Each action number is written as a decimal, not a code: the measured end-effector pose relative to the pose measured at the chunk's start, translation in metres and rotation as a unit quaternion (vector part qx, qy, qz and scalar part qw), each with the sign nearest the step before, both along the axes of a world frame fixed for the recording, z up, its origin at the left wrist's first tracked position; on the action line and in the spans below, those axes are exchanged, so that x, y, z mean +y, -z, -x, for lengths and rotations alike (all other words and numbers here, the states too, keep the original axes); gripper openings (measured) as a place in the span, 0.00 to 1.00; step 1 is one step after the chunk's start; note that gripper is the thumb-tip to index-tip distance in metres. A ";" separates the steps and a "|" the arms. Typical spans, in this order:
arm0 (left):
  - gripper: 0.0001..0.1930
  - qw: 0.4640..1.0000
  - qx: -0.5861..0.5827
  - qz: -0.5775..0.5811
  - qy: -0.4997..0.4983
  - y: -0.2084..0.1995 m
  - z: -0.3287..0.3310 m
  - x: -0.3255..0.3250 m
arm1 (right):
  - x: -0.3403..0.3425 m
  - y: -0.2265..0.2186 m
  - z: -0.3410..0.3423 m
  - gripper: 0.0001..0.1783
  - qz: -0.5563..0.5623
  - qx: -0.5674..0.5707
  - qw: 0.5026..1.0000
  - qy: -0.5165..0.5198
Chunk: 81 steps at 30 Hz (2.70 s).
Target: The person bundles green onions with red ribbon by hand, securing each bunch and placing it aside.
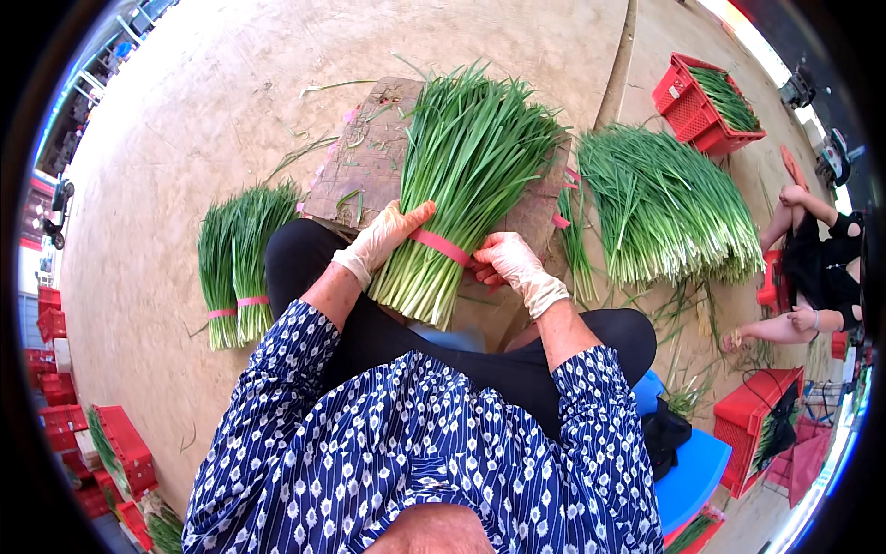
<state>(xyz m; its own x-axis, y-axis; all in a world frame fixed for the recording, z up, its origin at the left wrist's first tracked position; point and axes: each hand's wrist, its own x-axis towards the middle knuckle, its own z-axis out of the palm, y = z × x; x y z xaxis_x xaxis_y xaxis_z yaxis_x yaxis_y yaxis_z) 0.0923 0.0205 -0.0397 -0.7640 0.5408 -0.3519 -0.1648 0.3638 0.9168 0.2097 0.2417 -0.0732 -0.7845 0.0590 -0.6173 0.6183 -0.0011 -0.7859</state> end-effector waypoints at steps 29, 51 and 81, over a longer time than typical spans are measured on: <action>0.36 0.992 -0.108 -0.053 -0.025 0.020 0.009 0.004 | 0.002 -0.006 -0.002 0.12 0.030 -0.053 0.998 0.021; 0.36 0.990 -0.118 -0.080 -0.007 0.012 0.006 0.007 | 0.006 -0.005 0.003 0.14 0.063 -0.012 0.993 0.100; 0.38 0.972 -0.170 -0.159 0.034 0.016 0.012 0.005 | -0.012 -0.077 -0.014 0.16 0.118 0.032 0.953 -0.279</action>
